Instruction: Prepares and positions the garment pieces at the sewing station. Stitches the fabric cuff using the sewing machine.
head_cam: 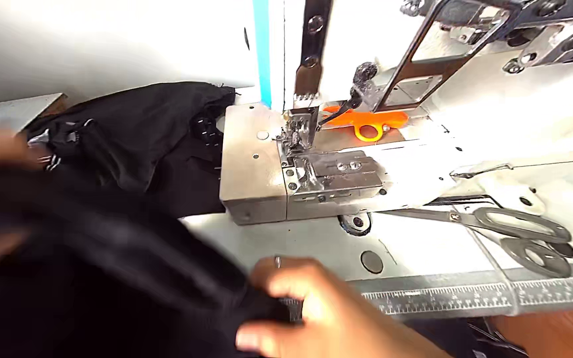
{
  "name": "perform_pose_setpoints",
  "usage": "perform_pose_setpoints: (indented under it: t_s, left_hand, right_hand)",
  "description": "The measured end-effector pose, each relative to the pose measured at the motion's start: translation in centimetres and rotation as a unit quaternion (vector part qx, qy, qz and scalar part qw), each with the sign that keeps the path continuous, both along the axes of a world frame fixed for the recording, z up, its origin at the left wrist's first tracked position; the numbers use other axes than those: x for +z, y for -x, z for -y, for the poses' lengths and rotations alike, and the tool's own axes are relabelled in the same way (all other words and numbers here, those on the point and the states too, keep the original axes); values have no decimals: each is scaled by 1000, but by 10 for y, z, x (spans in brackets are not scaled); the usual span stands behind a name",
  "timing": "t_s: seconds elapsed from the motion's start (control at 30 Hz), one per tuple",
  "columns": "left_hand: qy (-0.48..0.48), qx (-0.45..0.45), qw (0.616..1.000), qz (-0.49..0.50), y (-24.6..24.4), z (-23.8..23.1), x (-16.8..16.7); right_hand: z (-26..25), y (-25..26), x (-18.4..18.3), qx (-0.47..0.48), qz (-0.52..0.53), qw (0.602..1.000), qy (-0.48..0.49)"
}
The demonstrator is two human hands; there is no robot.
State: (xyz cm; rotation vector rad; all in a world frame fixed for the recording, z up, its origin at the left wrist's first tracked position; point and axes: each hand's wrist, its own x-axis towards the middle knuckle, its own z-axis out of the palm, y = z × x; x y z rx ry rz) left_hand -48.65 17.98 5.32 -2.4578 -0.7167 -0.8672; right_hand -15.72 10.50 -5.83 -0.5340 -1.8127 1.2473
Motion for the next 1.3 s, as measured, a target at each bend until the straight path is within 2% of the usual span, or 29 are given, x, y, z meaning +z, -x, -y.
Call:
perform_pose_setpoints:
  t_s: [0.07,0.13,0.17,0.23,0.3,0.37,0.43,0.6,0.73,0.83,0.87,0.97,1.07,1.13,1.23,1.3]
  left_hand:
    - [-22,49,996,-69,-20,-43,16]
    - [67,111,990,-56,-59,-39,7]
    - [113,122,986,-11,-77,-23,-6]
    - [182,101,973,103,-103,24,-53]
    - [268,57,940,203,-124,71,-102]
    - [331,24,900,282,-147,102,-132]
    - [361,17,867,344,-170,119,-147]
    - [362,20,832,420,-196,125,-165]
    - [397,-36,819,413,-184,121,-159]
    - [437,-39,802,406,-168,120,-151]
    - [434,-24,805,403,-163,121,-150]
    - [355,57,851,382,-155,128,-148]
    - [275,72,875,392,-155,137,-144]
    - [211,90,886,404,-149,140,-141]
    - [139,114,873,453,-132,133,-142]
    - [146,61,835,527,-132,125,-145]
  right_hand:
    - [-2,1,-3,-41,-39,996,76]
    - [-4,0,-8,-95,-70,984,136]
    - [-4,-2,-11,-119,-87,977,157]
    - [-2,-7,-19,-139,-131,963,189]
    - [2,-11,-26,-125,-156,958,205]
    - [7,-13,-29,-98,-155,962,201]
    - [11,-14,-30,-70,-150,967,194]
    - [15,-18,-34,-71,-157,968,184]
    - [12,-27,-35,-102,-162,969,159]
    - [8,-35,-36,-146,-141,972,119]
    - [7,-37,-36,-164,-126,973,100]
    - [6,-32,-43,-243,-30,969,-15]
    - [4,-16,-47,-310,110,932,-150]
    - [3,-14,-47,-334,122,917,-182]
    - [11,-25,-41,-338,86,921,-175]
    - [18,-29,-44,-338,82,921,-175]
